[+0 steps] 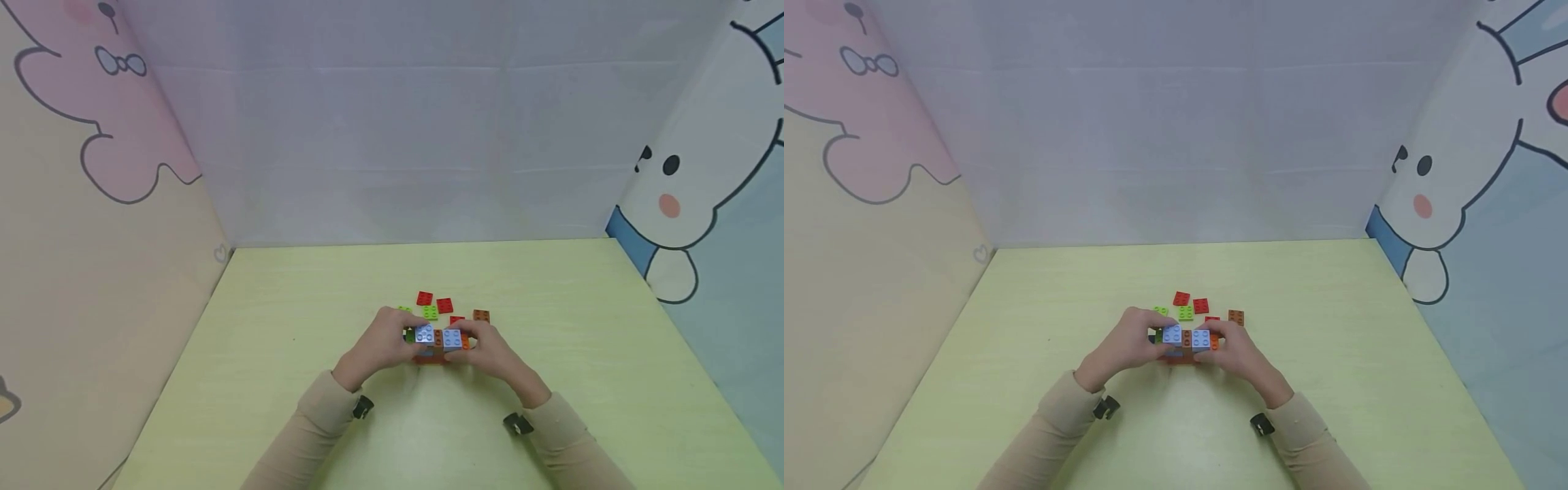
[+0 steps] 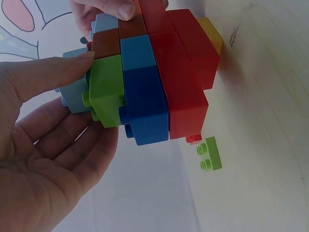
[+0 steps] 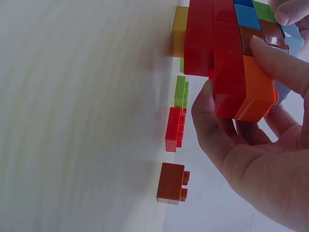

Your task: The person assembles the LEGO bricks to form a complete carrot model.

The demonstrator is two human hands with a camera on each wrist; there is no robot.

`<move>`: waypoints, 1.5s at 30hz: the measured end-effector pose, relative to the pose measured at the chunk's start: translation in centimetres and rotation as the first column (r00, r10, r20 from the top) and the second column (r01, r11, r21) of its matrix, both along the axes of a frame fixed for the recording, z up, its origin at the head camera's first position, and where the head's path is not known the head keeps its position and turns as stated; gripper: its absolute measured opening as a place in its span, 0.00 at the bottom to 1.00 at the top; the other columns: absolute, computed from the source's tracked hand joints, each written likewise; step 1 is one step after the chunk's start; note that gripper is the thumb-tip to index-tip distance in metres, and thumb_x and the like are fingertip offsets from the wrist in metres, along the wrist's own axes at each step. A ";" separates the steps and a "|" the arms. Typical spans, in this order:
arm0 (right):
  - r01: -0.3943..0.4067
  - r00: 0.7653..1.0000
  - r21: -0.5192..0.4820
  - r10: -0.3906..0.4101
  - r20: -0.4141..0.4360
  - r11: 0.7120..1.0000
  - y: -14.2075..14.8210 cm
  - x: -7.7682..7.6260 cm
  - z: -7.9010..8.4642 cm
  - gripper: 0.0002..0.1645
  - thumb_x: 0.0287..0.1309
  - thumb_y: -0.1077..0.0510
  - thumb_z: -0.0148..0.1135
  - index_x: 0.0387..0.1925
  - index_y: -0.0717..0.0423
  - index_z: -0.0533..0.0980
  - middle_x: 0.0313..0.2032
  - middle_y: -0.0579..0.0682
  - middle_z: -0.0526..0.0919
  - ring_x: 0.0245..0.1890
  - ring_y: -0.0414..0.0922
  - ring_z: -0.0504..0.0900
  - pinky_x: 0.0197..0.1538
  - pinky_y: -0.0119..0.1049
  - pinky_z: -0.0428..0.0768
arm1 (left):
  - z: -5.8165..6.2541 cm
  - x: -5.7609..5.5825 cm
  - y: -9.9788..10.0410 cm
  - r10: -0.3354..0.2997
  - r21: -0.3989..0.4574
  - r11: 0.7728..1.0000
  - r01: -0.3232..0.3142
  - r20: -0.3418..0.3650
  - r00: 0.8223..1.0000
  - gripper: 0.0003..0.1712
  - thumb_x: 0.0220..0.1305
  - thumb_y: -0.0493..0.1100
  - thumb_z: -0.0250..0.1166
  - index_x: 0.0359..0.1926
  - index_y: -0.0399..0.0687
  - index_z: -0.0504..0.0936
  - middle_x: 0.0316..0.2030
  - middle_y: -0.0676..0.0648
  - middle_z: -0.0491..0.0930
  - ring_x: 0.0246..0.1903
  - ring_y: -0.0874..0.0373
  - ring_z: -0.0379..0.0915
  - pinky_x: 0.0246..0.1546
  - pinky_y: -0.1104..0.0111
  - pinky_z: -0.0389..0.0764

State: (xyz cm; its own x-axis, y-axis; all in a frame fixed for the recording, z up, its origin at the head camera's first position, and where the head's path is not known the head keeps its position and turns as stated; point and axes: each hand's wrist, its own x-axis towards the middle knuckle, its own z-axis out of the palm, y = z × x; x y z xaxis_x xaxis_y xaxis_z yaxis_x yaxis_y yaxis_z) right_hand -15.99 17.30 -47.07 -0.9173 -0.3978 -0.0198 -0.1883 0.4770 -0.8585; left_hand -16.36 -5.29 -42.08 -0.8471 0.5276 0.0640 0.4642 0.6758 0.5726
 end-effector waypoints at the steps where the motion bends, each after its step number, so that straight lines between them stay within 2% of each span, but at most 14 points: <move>1: 0.001 1.000 -0.001 -0.001 0.002 1.000 0.0 0.0 0.0 0.19 0.48 0.59 0.74 0.44 0.53 0.80 0.43 0.46 0.79 0.45 0.49 0.74 0.46 0.46 0.75 | 0.0 0.0 0.0 0.000 -0.008 1.000 0.000 -0.001 1.000 0.21 0.51 0.42 0.74 0.48 0.46 0.85 0.40 0.52 0.83 0.36 0.61 0.72 0.35 0.71 0.73; 5: -0.002 1.000 -0.009 0.002 0.004 1.000 0.0 0.0 0.0 0.20 0.47 0.59 0.74 0.44 0.53 0.80 0.43 0.46 0.79 0.45 0.49 0.75 0.46 0.45 0.74 | 0.1 0.0 0.1 -0.004 -0.028 1.000 0.004 -0.003 1.000 0.22 0.51 0.42 0.74 0.49 0.45 0.85 0.41 0.51 0.83 0.36 0.60 0.72 0.34 0.71 0.72; 19: -0.021 1.000 -0.013 0.021 -0.011 1.000 0.1 0.0 0.1 0.20 0.48 0.59 0.74 0.45 0.55 0.80 0.43 0.47 0.80 0.44 0.48 0.75 0.45 0.44 0.75 | -0.1 -0.2 0.1 -0.010 -0.015 1.000 0.009 -0.009 1.000 0.22 0.49 0.40 0.75 0.49 0.44 0.85 0.39 0.50 0.83 0.34 0.61 0.71 0.31 0.73 0.73; 26: -0.010 1.000 -0.013 0.010 -0.018 1.000 0.0 -0.1 -0.1 0.19 0.48 0.59 0.74 0.44 0.54 0.80 0.42 0.46 0.79 0.43 0.48 0.75 0.44 0.43 0.75 | 0.2 -0.5 0.4 -0.025 -0.050 0.998 0.024 -0.020 0.999 0.21 0.49 0.40 0.74 0.47 0.43 0.85 0.38 0.49 0.83 0.31 0.61 0.72 0.28 0.75 0.73; 32: -0.010 1.000 -0.013 0.010 -0.023 1.000 0.0 -0.1 -0.2 0.19 0.48 0.59 0.74 0.44 0.54 0.80 0.42 0.46 0.79 0.43 0.48 0.75 0.44 0.44 0.75 | 0.4 -0.5 0.3 -0.012 -0.042 0.999 0.013 0.021 1.000 0.21 0.48 0.39 0.74 0.47 0.42 0.86 0.39 0.50 0.83 0.33 0.62 0.72 0.28 0.76 0.74; 37: -0.006 1.000 -0.010 0.006 -0.014 1.000 -0.1 -0.1 -0.1 0.20 0.48 0.59 0.74 0.45 0.54 0.80 0.43 0.47 0.79 0.44 0.49 0.75 0.46 0.45 0.75 | 0.0 -0.6 0.1 0.005 -0.012 1.000 -0.005 0.052 0.999 0.21 0.49 0.40 0.75 0.47 0.45 0.86 0.38 0.51 0.82 0.34 0.60 0.72 0.31 0.73 0.74; 45: -0.004 1.000 -0.007 0.004 -0.022 1.000 0.0 -0.1 -0.4 0.19 0.47 0.58 0.75 0.44 0.53 0.80 0.42 0.46 0.80 0.44 0.48 0.75 0.45 0.45 0.75 | -1.2 -0.8 0.0 0.040 0.060 0.997 -0.047 0.113 0.993 0.21 0.48 0.43 0.77 0.46 0.46 0.86 0.39 0.55 0.81 0.38 0.63 0.72 0.38 0.69 0.74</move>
